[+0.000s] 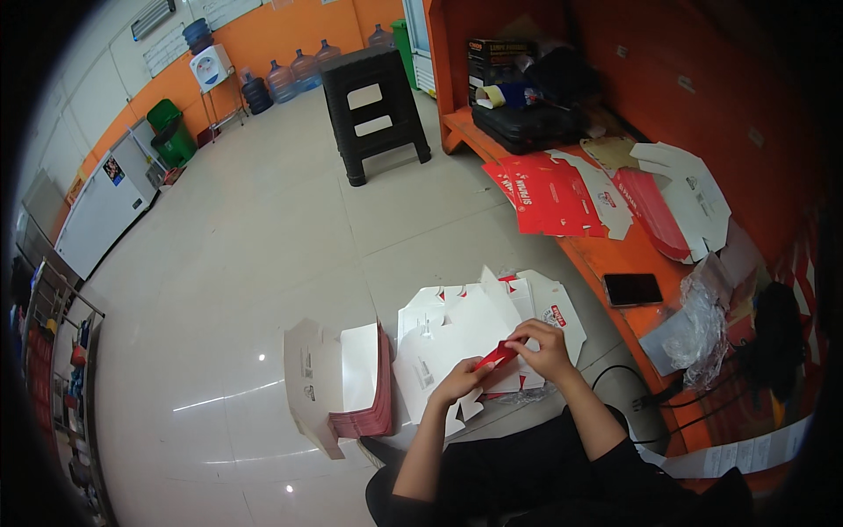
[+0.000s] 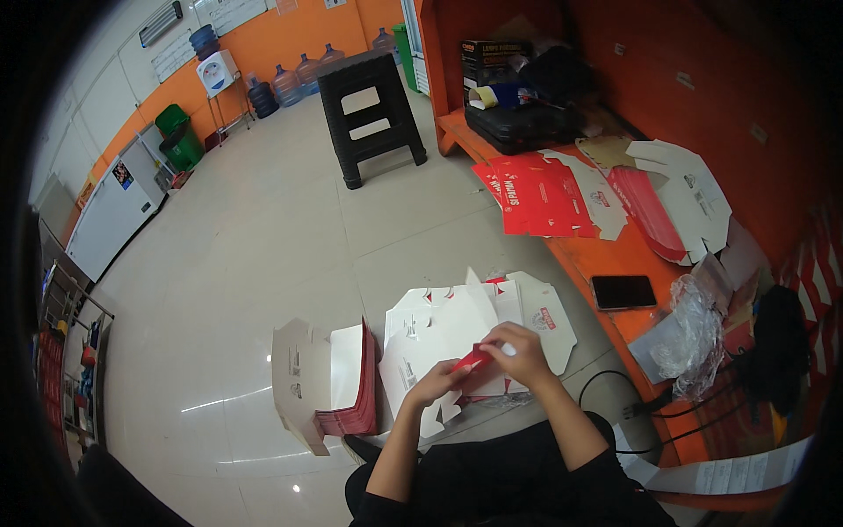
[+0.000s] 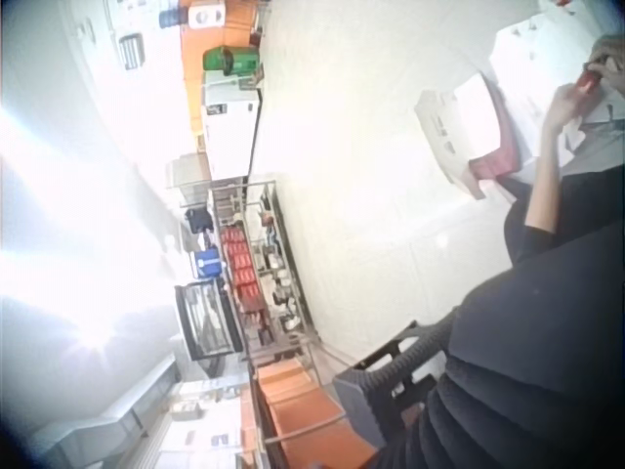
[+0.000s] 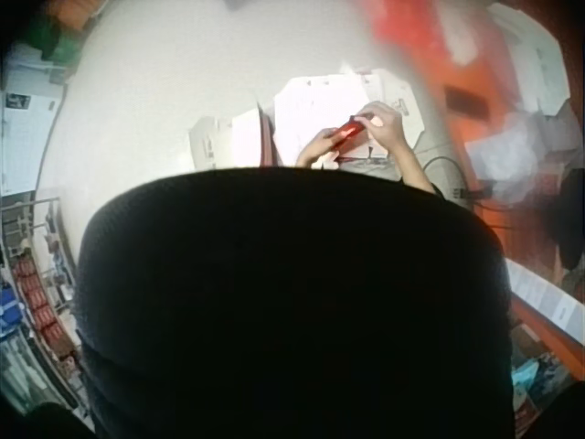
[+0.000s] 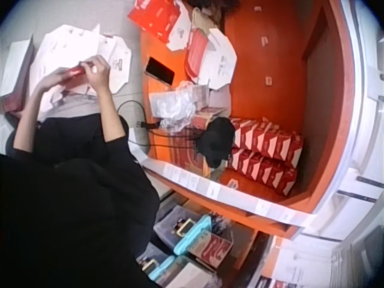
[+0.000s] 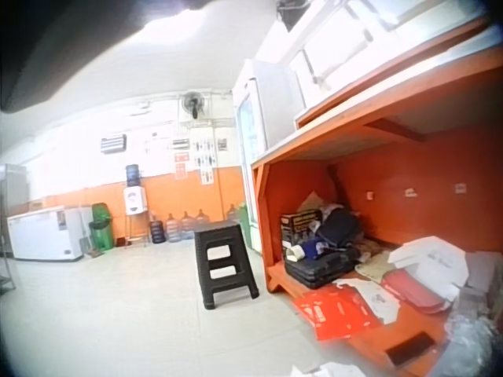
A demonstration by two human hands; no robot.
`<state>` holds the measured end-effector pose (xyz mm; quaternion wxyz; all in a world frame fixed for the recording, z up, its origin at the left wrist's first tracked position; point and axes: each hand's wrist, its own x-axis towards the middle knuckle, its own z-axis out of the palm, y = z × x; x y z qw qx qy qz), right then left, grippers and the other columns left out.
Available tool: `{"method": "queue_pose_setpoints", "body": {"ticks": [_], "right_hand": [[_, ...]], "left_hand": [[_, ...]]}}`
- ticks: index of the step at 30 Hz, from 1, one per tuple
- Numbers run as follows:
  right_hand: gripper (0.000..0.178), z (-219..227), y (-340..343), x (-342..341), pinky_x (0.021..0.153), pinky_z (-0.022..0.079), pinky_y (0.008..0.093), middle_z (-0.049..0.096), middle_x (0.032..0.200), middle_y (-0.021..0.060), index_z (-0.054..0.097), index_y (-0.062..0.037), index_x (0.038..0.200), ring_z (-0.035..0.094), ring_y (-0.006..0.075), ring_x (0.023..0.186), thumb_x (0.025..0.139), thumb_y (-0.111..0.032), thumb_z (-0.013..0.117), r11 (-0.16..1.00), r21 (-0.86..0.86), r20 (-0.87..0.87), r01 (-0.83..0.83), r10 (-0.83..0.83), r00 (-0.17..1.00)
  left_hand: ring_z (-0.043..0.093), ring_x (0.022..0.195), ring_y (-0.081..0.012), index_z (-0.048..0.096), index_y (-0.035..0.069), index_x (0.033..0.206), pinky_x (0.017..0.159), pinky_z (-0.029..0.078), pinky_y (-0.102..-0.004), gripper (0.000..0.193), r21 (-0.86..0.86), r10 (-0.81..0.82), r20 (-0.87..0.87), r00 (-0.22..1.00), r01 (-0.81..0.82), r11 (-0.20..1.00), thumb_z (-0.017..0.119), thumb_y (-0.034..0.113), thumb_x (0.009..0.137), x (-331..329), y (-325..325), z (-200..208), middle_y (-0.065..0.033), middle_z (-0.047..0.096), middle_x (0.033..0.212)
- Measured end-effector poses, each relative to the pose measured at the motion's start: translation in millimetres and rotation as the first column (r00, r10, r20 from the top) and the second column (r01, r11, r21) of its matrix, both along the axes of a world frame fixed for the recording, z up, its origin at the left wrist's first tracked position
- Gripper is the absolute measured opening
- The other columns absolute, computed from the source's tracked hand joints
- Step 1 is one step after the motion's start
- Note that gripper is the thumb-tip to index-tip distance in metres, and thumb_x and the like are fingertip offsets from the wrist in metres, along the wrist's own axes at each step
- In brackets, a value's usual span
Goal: The person sits on the floor and folds flat red and white cardboard pieces into small boxes. They repeatedly pick up a piece, fold the sides, and place the finished box into a stack on their lap.
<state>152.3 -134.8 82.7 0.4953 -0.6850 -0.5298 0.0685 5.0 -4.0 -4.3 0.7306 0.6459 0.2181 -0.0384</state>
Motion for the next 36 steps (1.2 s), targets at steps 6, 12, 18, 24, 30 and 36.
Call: {"method": "queue_pose_setpoints", "body": {"ticks": [6, 12, 18, 24, 30, 36], "right_hand": [[0.005, -11.8, 2.7, -9.4, 0.063, 0.051, 0.0286, 0.061, 0.076, 0.0046, 0.066, -0.0037, 0.073, 0.062, 0.0182, 0.069, 0.069, -0.001, 0.069, 0.997, -0.055, 0.201, -0.048, 0.059, 0.978], [0.004, -5.2, -1.3, -6.7, 0.063, 0.050, 0.0293, 0.060, 0.079, 0.0051, 0.065, -0.0030, 0.074, 0.062, 0.0201, 0.070, 0.071, -0.002, 0.067, 0.986, -0.107, 0.147, -0.129, 0.144, 0.979], [0.007, -4.2, -3.0, -14.8, 0.066, 0.050, 0.0291, 0.059, 0.086, 0.0075, 0.063, -0.0014, 0.081, 0.060, 0.0210, 0.073, 0.074, -0.002, 0.064, 0.980, -0.056, 0.192, -0.193, 0.201, 0.961], [0.013, 25.9, -14.6, -84.9, 0.066, 0.052, 0.0284, 0.060, 0.091, 0.0104, 0.059, 0.0009, 0.094, 0.062, 0.0166, 0.080, 0.086, -0.010, 0.059, 0.973, 0.168, -0.469, -0.159, 0.221, 0.855], [0.060, 33.4, -23.2, -161.2, 0.060, 0.046, 0.0345, 0.055, 0.082, 0.0120, 0.052, 0.0011, 0.098, 0.056, 0.0223, 0.066, 0.092, -0.055, 0.034, 0.913, 0.359, -0.860, -0.195, 0.242, -0.449], [0.022, -15.8, 12.6, -138.2, 0.057, 0.039, 0.0261, 0.049, 0.079, 0.0043, 0.050, -0.0067, 0.101, 0.042, 0.0128, 0.061, 0.093, -0.027, 0.049, 0.926, 0.222, -0.852, 0.306, 0.336, -0.401]], "left_hand": [[0.049, 0.061, -0.0117, 0.059, -0.001, 0.098, 0.058, 0.042, -0.0270, 0.040, 0.295, 0.006, 0.023, 1.000, -0.012, 0.955, 0.058, 0.038, 0.088, -2.7, -6.4, -7.9, -0.0035, 0.055, 0.069], [0.047, 0.066, -0.0115, 0.059, -0.001, 0.090, 0.062, 0.041, -0.0279, 0.038, 0.373, -0.011, -0.069, 0.998, 0.036, 0.927, 0.057, 0.037, 0.089, -4.2, -8.6, 16.8, -0.0035, 0.054, 0.071], [0.047, 0.065, -0.0123, 0.059, 0.000, 0.086, 0.062, 0.041, -0.0289, 0.044, 0.307, 0.074, 0.045, 0.996, -0.084, 0.948, 0.049, 0.042, 0.092, -5.1, -15.9, 28.3, -0.0029, 0.054, 0.070], [0.054, 0.084, -0.0147, 0.056, -0.002, 0.106, 0.078, 0.044, -0.0287, 0.055, -0.137, 0.300, 0.163, 0.940, -0.279, 0.950, 0.035, 0.048, 0.096, -20.0, 2.4, 58.4, -0.0083, 0.059, 0.095], [0.054, 0.102, -0.0170, 0.047, -0.004, 0.121, 0.091, 0.043, -0.0320, 0.057, -0.312, 0.555, 0.386, 0.737, -0.462, 0.830, 0.029, 0.045, 0.098, -30.2, 2.3, 81.7, -0.0110, 0.056, 0.113], [0.053, 0.074, -0.0077, 0.052, 0.003, 0.093, 0.066, 0.042, -0.0215, 0.030, -0.132, 0.588, 0.626, 0.512, -0.673, 0.727, 0.041, 0.030, 0.098, -29.8, 6.2, 92.3, -0.0013, 0.057, 0.082]]}}
